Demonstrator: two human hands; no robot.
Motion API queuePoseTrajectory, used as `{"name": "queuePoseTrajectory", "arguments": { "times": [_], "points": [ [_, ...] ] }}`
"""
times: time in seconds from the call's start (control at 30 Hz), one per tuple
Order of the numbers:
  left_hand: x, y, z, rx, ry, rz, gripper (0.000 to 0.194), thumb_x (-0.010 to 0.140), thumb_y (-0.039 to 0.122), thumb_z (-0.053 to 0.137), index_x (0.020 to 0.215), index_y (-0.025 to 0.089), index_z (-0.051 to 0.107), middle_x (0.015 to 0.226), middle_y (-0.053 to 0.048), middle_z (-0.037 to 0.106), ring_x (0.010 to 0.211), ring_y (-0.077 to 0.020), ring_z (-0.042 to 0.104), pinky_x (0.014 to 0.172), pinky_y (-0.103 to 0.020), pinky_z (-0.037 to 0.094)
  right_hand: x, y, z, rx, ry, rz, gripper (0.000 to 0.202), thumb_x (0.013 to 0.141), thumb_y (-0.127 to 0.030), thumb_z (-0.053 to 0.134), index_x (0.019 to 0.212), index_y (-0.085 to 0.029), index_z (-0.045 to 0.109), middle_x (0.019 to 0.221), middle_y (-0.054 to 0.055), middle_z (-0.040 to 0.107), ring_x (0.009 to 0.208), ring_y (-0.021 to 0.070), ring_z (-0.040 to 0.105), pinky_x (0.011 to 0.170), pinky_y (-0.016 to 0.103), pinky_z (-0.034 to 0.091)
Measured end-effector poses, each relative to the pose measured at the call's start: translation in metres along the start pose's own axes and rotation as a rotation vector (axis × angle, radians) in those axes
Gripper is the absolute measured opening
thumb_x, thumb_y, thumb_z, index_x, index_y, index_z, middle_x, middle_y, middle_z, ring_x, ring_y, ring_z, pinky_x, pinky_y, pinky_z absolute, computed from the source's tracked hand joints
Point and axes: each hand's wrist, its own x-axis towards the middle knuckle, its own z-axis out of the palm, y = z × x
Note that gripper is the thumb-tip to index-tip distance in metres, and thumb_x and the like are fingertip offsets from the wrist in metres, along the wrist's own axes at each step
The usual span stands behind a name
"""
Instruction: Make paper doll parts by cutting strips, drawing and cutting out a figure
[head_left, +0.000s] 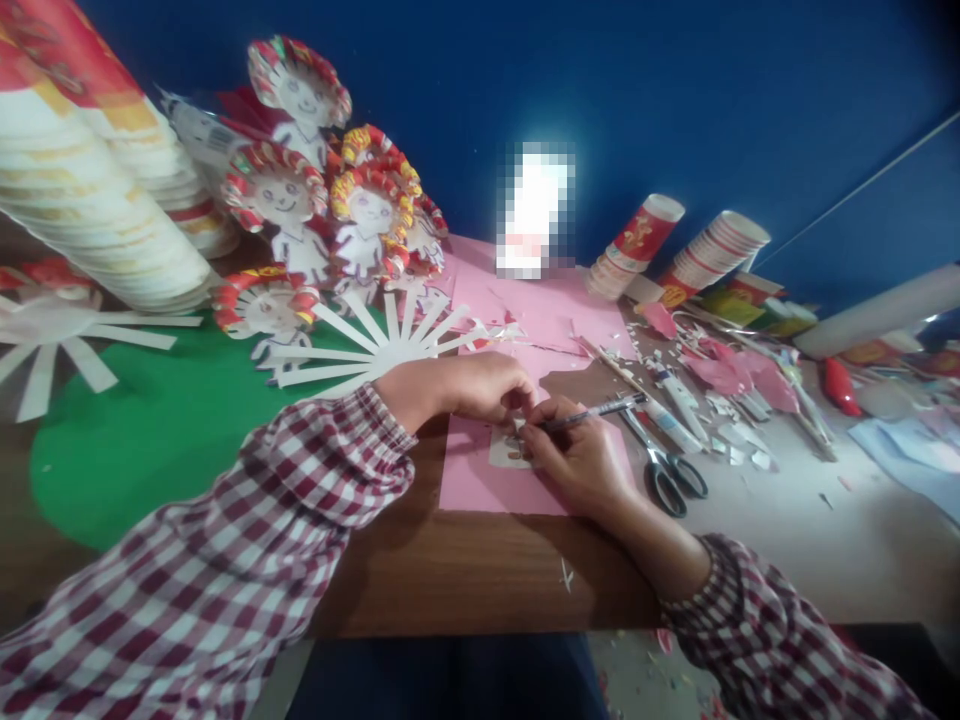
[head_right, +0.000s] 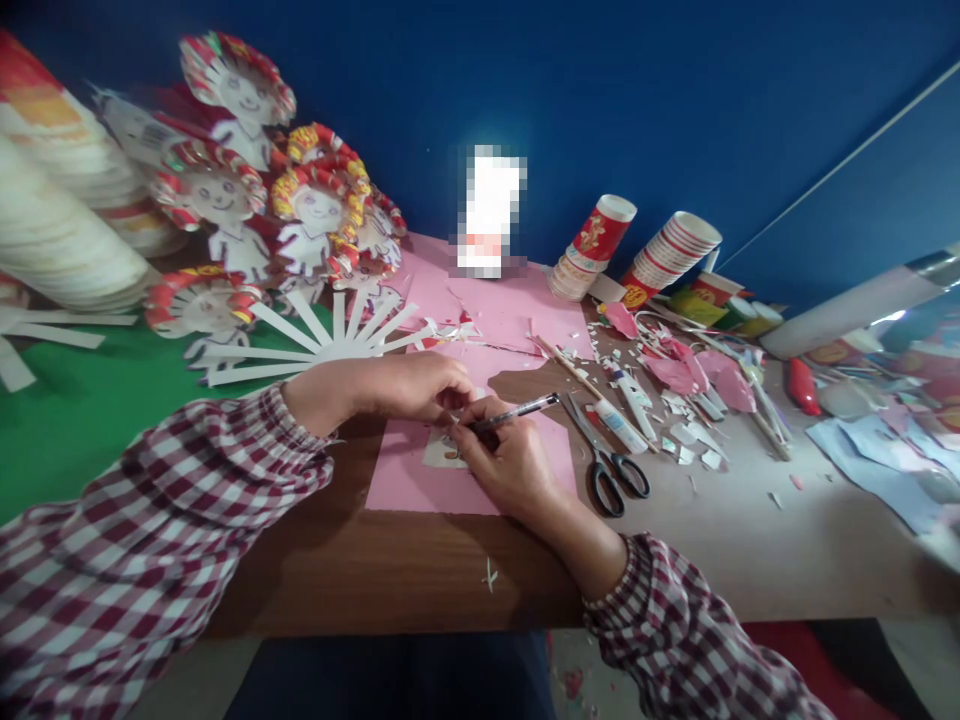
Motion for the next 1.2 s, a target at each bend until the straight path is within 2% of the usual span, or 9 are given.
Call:
{"name": "queuePoseTrajectory", "arguments": {
  "times": [0.37, 0.6, 0.73, 0.97, 1.2],
  "points": [
    [0.0008, -0.0022, 0.0005, -0.017, -0.03, 0.011, 0.024, 0.068, 0.004, 0.061, 0.085, 0.018, 0.07, 0.077, -0.001, 0.065, 0.068, -0.0125, 0.052, 0.064, -0.028, 0.036, -0.0022, 0.0029, 0.0007, -0.046, -0.015, 0.007, 0.004, 0.083, -0.023, 0.06, 0.082, -0.02, 0.061, 0.066, -0.001, 0.067, 0.059, 0.0125, 0.06, 0.055, 0.02, 0.043],
    [-0.0008, 0.0049, -0.0025, 0.016, -0.043, -0.026, 0.018, 0.068, 0.004, 0.061, 0.079, 0.015, 0.068, 0.07, 0.0, 0.062, 0.061, -0.0098, 0.048, 0.06, -0.026, 0.033, -0.0022, 0.0043, 0.0019, -0.065, -0.006, -0.01, 0.004, 0.083, -0.023, 0.061, 0.082, -0.02, 0.062, 0.068, -0.001, 0.066, 0.06, 0.0121, 0.059, 0.055, 0.02, 0.042],
    [0.0, 0.0044, -0.0023, 0.011, -0.042, -0.004, 0.014, 0.069, 0.004, 0.061, 0.076, 0.015, 0.067, 0.069, 0.001, 0.061, 0.058, -0.0089, 0.044, 0.058, -0.026, 0.032, -0.0022, 0.0043, 0.0019, -0.062, -0.001, -0.01, 0.002, 0.082, -0.02, 0.061, 0.082, -0.02, 0.063, 0.067, -0.002, 0.066, 0.058, 0.011, 0.058, 0.054, 0.019, 0.042],
    [0.0008, -0.0004, -0.0001, -0.047, -0.036, 0.0, 0.021, 0.07, 0.005, 0.061, 0.085, 0.016, 0.07, 0.077, -0.001, 0.066, 0.064, -0.0107, 0.051, 0.061, -0.025, 0.036, -0.0019, 0.007, 0.0046, -0.036, 0.023, -0.028, 0.001, 0.081, -0.019, 0.062, 0.081, -0.02, 0.063, 0.068, -0.002, 0.066, 0.06, 0.0106, 0.059, 0.055, 0.019, 0.043],
    [0.001, -0.0041, 0.0002, -0.052, -0.04, 0.01, 0.027, 0.069, 0.005, 0.06, 0.09, 0.018, 0.071, 0.077, -0.001, 0.066, 0.062, -0.0105, 0.05, 0.061, -0.026, 0.036, -0.0008, 0.0037, 0.0029, -0.082, 0.033, -0.022, 0.003, 0.08, -0.02, 0.06, 0.079, -0.02, 0.062, 0.069, -0.001, 0.066, 0.063, 0.0123, 0.06, 0.059, 0.021, 0.044]
  ]
}}
